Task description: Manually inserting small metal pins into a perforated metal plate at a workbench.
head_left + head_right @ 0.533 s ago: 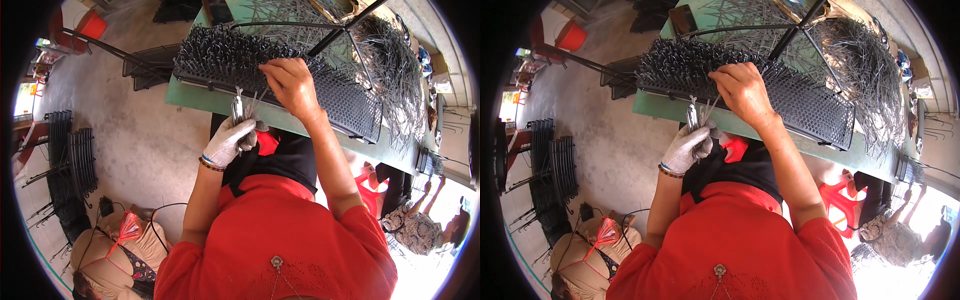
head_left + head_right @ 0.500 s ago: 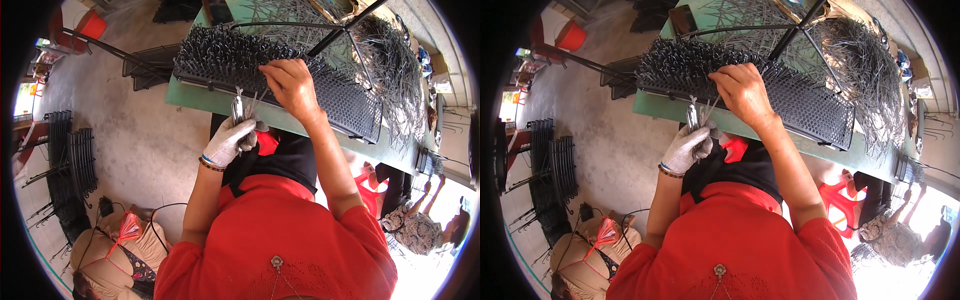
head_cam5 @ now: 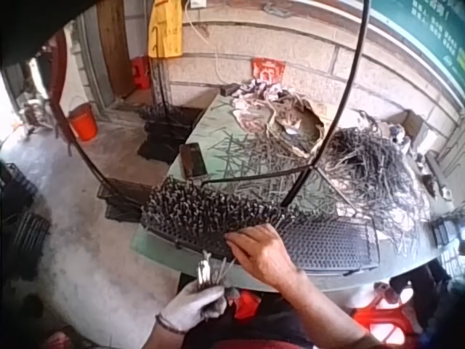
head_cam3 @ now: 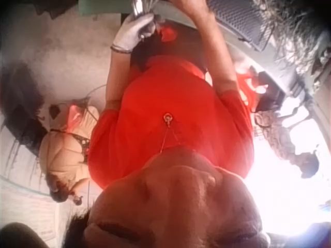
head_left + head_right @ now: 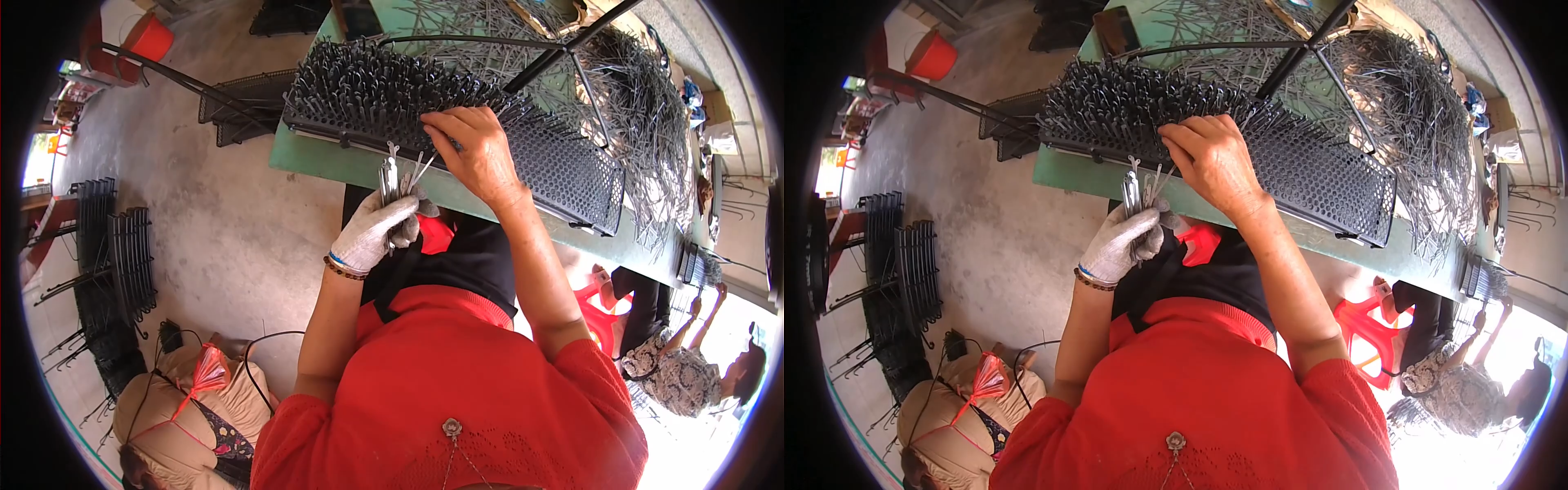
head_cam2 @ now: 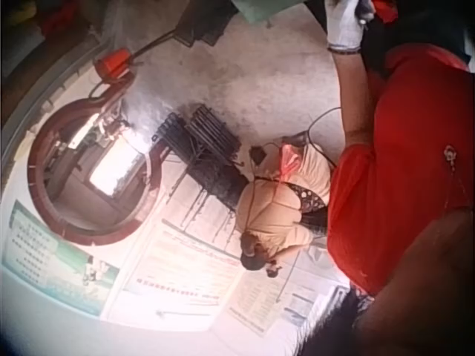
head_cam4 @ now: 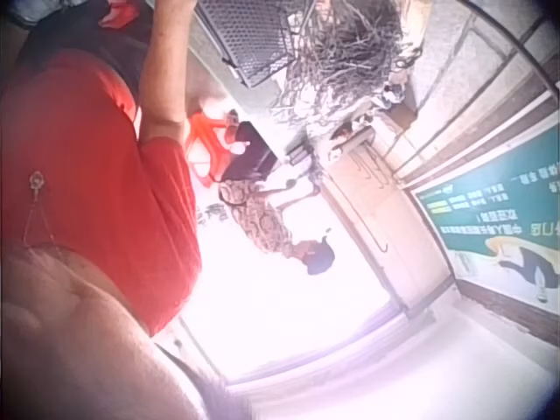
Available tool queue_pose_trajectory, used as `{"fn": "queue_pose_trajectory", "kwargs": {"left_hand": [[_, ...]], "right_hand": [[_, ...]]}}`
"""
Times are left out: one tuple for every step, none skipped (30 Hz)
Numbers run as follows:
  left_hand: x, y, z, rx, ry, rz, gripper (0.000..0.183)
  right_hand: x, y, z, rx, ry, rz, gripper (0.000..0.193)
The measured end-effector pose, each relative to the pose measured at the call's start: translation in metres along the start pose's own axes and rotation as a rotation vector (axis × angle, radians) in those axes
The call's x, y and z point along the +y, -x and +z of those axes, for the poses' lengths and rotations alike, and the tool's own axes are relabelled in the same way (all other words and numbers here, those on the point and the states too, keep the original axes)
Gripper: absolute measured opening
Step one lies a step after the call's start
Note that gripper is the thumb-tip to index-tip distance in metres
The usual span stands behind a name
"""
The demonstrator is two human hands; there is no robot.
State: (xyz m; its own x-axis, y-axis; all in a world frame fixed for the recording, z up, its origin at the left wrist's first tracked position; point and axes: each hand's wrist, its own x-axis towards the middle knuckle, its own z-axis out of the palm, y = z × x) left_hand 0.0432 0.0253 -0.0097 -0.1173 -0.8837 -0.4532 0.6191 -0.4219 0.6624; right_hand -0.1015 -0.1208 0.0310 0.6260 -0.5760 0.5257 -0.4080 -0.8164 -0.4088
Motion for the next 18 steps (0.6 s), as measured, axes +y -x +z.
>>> {"fn": "queue_pose_trajectory", "kwargs": {"left_hand": [[0.0, 0.0, -0.001, -0.003, 0.006, -0.01, 0.018], [0.0, 0.0, -0.001, -0.007, 0.012, -0.021, 0.018], [0.0, 0.0, -0.001, -0.006, 0.012, -0.021, 0.018], [0.0, 0.0, -0.001, -0.011, 0.021, -0.019, 0.018], [0.0, 0.0, 0.0, -0.017, 0.029, -0.017, 0.018], [0.0, -0.001, 0.001, -0.017, 0.03, -0.017, 0.018], [-0.001, -0.001, 0.003, -0.012, 0.069, 0.002, 0.018], [-0.001, -0.001, 0.005, -0.006, 0.108, 0.021, 0.018], [-0.001, -0.002, 0.005, -0.006, 0.109, 0.021, 0.018], [-0.002, -0.003, 0.007, -0.035, 0.109, 0.029, 0.019], [-0.002, -0.003, 0.009, -0.064, 0.109, 0.038, 0.019], [-0.002, -0.004, 0.011, -0.066, 0.108, 0.036, 0.019], [-0.002, -0.004, 0.013, -0.082, 0.067, 0.01, 0.02], [-0.002, -0.004, 0.014, -0.097, 0.025, -0.016, 0.021], [-0.002, -0.005, 0.018, -0.07, 0.028, -0.013, 0.023], [-0.005, -0.006, 0.018, -0.069, 0.027, -0.013, 0.023], [-0.009, -0.008, 0.017, -0.065, 0.062, -0.011, 0.024], [-0.011, -0.009, 0.017, -0.061, 0.097, -0.009, 0.025]], "right_hand": [[-0.001, -0.001, -0.001, -0.001, -0.001, 0.0, 0.016], [-0.003, -0.002, -0.004, 0.02, 0.004, 0.024, 0.018], [-0.004, -0.001, -0.005, 0.04, 0.009, 0.048, 0.019], [-0.004, 0.001, -0.006, 0.04, 0.009, 0.048, 0.019], [-0.003, 0.005, -0.007, 0.077, -0.05, 0.127, 0.02], [-0.004, 0.009, -0.008, 0.113, -0.109, 0.207, 0.022], [-0.012, 0.011, -0.013, 0.084, -0.28, 0.346, 0.02], [-0.015, 0.015, -0.013, 0.084, -0.28, 0.346, 0.02], [-0.018, 0.019, -0.013, 0.041, -0.462, 0.488, 0.018], [-0.018, 0.022, -0.012, -0.002, -0.643, 0.63, 0.017], [-0.017, 0.025, -0.011, 0.0, -0.642, 0.632, 0.017], [-0.015, 0.029, -0.009, 0.014, -0.745, 0.679, 0.017], [-0.014, 0.03, -0.008, 0.026, -0.851, 0.722, 0.017], [-0.013, 0.03, -0.009, 0.026, -0.852, 0.722, 0.017], [-0.012, 0.028, -0.012, 0.117, -0.87, 0.705, 0.016], [-0.011, 0.025, -0.017, 0.207, -0.888, 0.689, 0.016], [-0.01, 0.021, -0.022, 0.245, -0.806, 0.676, 0.016], [-0.011, 0.015, -0.025, 0.301, -0.767, 0.667, 0.016]]}}
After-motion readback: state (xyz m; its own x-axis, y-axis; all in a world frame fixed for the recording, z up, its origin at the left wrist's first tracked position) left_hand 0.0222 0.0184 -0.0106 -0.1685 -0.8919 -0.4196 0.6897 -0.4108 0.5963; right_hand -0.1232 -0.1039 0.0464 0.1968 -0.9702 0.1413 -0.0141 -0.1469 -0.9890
